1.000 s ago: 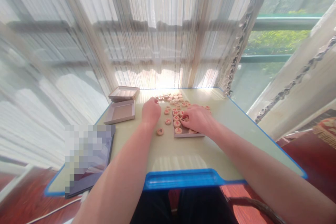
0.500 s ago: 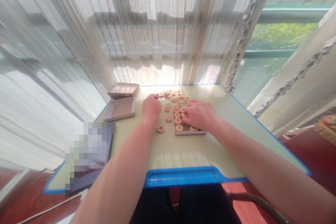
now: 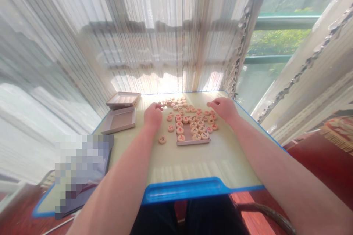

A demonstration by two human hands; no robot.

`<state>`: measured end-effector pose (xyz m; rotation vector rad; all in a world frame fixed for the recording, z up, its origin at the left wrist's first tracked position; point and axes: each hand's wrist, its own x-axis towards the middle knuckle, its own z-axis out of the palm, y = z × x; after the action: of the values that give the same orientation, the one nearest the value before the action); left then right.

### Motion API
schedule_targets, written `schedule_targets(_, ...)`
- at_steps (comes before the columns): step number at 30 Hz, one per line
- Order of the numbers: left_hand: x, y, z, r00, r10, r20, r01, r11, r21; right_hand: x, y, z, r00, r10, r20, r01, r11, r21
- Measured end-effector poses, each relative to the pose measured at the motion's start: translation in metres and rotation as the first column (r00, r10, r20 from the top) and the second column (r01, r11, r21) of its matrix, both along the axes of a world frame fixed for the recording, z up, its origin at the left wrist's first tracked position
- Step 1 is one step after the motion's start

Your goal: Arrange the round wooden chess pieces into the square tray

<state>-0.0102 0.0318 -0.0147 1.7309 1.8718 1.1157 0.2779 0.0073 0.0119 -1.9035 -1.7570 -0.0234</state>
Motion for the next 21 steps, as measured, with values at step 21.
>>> schedule_targets(21,0.007,-0.005,0.005,0.965,-0.143,-0.222,0.134,0.99,-0.052,-0.004,-0.026,0.031,0.967,0.149,0.207,-0.047,0.901,-0.431)
